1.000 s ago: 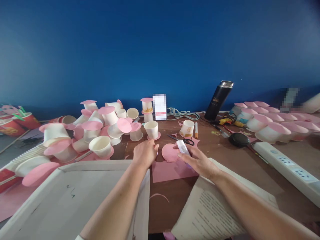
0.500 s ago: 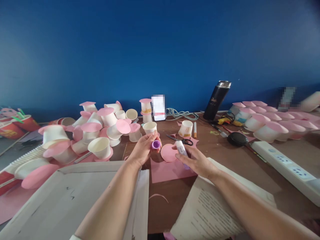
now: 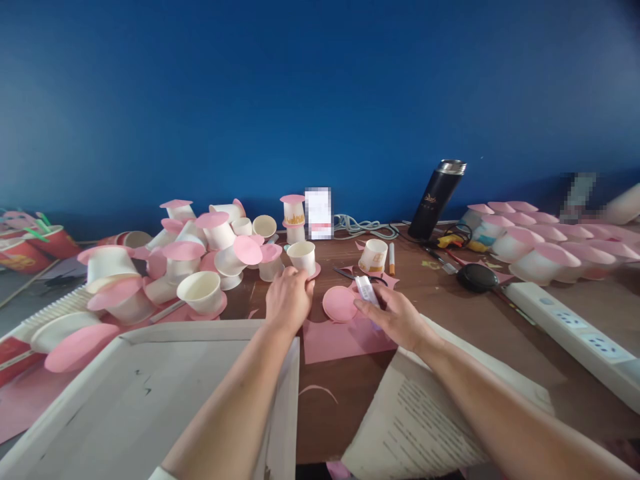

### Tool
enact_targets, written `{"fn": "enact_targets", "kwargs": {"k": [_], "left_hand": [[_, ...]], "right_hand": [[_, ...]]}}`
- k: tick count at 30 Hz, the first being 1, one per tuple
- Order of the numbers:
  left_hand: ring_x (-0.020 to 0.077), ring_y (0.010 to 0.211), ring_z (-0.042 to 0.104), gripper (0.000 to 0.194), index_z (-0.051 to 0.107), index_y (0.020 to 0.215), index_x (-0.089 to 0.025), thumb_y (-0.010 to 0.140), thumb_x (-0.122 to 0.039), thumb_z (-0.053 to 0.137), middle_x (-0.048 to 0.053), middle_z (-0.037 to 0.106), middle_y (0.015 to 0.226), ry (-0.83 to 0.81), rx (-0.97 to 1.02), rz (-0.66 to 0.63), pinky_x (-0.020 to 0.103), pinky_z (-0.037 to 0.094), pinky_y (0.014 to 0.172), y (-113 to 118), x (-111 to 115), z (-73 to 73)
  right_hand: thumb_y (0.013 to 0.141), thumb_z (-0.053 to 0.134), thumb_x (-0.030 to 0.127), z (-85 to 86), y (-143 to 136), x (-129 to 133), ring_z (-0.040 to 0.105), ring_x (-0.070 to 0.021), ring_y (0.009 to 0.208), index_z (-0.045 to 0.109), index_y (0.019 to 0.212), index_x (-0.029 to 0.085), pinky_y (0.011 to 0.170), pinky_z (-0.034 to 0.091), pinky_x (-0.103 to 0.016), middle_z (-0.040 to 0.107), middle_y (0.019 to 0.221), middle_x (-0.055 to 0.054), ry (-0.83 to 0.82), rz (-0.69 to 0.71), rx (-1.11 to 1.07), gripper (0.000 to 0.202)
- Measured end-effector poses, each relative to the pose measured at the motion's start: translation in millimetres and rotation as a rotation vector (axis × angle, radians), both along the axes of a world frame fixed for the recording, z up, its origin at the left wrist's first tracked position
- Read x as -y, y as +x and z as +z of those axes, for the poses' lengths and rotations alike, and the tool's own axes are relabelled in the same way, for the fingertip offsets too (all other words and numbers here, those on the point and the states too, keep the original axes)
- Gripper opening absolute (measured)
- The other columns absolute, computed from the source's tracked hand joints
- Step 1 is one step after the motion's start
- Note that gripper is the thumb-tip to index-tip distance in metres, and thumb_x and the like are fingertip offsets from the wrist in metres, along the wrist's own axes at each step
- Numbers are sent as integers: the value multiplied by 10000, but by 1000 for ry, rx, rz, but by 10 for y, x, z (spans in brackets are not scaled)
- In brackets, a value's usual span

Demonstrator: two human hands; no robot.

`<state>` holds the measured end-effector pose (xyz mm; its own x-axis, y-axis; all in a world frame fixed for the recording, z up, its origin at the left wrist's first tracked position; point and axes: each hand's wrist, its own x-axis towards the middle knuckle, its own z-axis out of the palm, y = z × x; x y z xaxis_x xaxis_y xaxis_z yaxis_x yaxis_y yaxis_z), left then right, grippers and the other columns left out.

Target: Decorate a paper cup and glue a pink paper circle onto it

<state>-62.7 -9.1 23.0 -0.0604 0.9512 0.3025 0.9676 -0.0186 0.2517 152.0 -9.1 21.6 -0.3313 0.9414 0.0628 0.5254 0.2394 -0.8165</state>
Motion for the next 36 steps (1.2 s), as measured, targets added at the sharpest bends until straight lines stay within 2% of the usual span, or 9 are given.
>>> {"fn": "enact_targets", "kwargs": {"k": [3, 6, 8, 14, 17, 21, 24, 29, 36], "left_hand": [[223, 994, 532, 242, 686, 974, -225, 865, -209, 470, 61, 637, 1047, 110, -11, -266, 335, 438, 834, 66, 41, 62], [204, 1001, 536, 273, 689, 966, -210, 849, -130, 456, 57, 646, 1041, 57, -19, -526, 327, 443, 863, 124, 71, 66], [205, 965, 551, 272, 692, 932, -199, 825, -97, 464, 66, 660, 958, -11, -55, -602, 330, 448, 847, 135, 74, 41], [220, 855, 580, 145, 657, 768, -182, 781, -135, 520, 80, 648, 835, -159, -124, -518, 335, 448, 784, 74, 61, 5], [224, 849, 576, 76, 638, 799, -186, 754, -204, 580, 77, 639, 839, -148, -131, -518, 337, 444, 776, 75, 88, 16], [240, 915, 549, 137, 638, 818, -185, 730, -289, 643, 82, 626, 865, -110, -151, -539, 351, 437, 814, 102, 129, 4], [244, 966, 527, 147, 641, 836, -175, 741, -287, 632, 92, 622, 907, -103, -164, -544, 353, 429, 851, 113, 135, -11], [243, 971, 522, 176, 643, 880, -170, 749, -287, 623, 91, 617, 925, -122, -163, -553, 357, 427, 859, 118, 119, -14], [231, 961, 521, 160, 633, 872, -173, 749, -276, 632, 77, 606, 941, -145, -128, -558, 341, 426, 852, 124, 121, -22]], "right_hand": [[811, 525, 535, -11, 1, -11, 500, -157, 659, 612, 959, 181, 590, 356, -266, 569, 736, -2, 37, -28, 22, 393], [808, 516, 540, -20, 4, -24, 496, -158, 643, 619, 902, 175, 573, 342, -267, 558, 708, -1, 54, -56, 54, 391], [811, 512, 533, -22, 11, -30, 508, -166, 653, 623, 943, 179, 585, 351, -272, 572, 720, -6, 54, -70, 63, 395], [814, 524, 519, -39, 34, -44, 569, -209, 782, 625, 967, 191, 686, 409, -290, 635, 836, -38, 47, -53, 31, 375], [802, 530, 542, -48, 34, -49, 573, -211, 777, 621, 943, 181, 687, 417, -293, 638, 818, -37, 37, -61, 54, 398], [811, 520, 527, -44, 36, -60, 573, -199, 759, 608, 998, 181, 666, 403, -290, 644, 854, -32, 44, -79, 76, 402], [795, 540, 525, -24, 40, -69, 548, -178, 693, 601, 910, 188, 632, 381, -282, 611, 758, -10, 20, -110, 118, 361], [770, 581, 477, -19, 30, -61, 475, -135, 615, 551, 730, 188, 582, 348, -256, 520, 659, 21, -19, 4, 106, 293], [763, 603, 470, -100, 12, -61, 440, -125, 599, 571, 714, 180, 547, 332, -248, 506, 644, 24, -44, 129, 81, 296]]}}
